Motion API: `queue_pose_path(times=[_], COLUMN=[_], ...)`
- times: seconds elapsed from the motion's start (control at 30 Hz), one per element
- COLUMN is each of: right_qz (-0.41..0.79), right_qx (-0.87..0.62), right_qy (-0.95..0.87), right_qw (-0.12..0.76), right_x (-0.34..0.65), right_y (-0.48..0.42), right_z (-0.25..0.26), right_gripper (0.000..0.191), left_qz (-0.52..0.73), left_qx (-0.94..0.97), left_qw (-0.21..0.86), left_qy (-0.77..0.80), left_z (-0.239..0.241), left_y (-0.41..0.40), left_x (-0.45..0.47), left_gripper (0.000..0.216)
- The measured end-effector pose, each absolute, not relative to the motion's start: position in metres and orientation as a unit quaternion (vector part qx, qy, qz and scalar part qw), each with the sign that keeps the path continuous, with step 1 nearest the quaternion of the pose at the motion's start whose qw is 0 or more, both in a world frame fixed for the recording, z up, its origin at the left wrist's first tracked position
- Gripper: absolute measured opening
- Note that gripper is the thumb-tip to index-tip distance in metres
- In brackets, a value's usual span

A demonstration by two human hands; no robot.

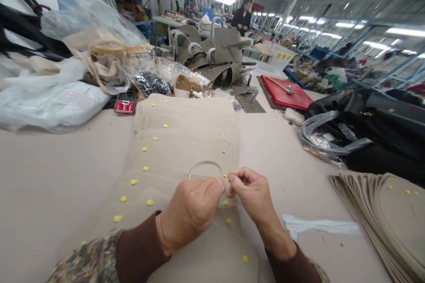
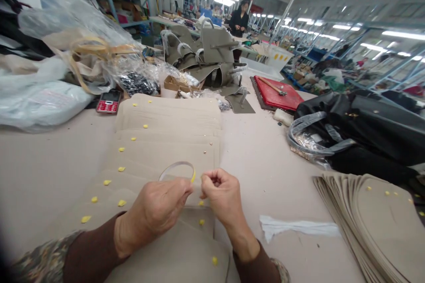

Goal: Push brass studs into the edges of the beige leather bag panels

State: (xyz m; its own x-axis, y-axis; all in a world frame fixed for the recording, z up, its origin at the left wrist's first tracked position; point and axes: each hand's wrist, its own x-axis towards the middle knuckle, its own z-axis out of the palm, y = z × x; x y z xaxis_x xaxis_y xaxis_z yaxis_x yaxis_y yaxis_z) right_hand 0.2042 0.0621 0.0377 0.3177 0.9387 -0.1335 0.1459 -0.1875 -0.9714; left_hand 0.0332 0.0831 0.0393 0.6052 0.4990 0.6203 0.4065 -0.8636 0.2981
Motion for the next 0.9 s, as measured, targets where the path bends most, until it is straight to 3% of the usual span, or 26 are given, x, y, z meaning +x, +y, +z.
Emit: queue_pose_path(times=[0.2, 0.4, 0.73, 0.9], right_qz=[0.489, 0.447, 0.271, 0.204], right_qx=[-0.661, -0.693, -0.713, -0.730], right_qy=[-0.413, -0.454, -0.613, -0.616], right_qw=[0.391, 0.337, 0.208, 0.215], right_x=[0.235, 0.230, 0.219, 0.226], right_y=[0.075, 0.081, 0.088, 0.081], right_z=[0.008, -0.002, 0.010, 0.011], right_gripper=[0.031, 0.027, 0.020, 0.021], left_qz=[0.228, 0.085, 0.084, 0.106], left_qx=[0.918, 0.934, 0.934, 0.930], left_qw=[0.024, 0.044, 0.049, 0.039], left_qy=[0.324, 0.344, 0.344, 0.349], left_z=[0.022, 0.010, 0.007, 0.004], left_y=[0.094, 0.101, 0.098, 0.101], left_x=[0.030, 0.034, 0.033, 0.030], left_gripper=[0.013, 0.005, 0.003, 0.008])
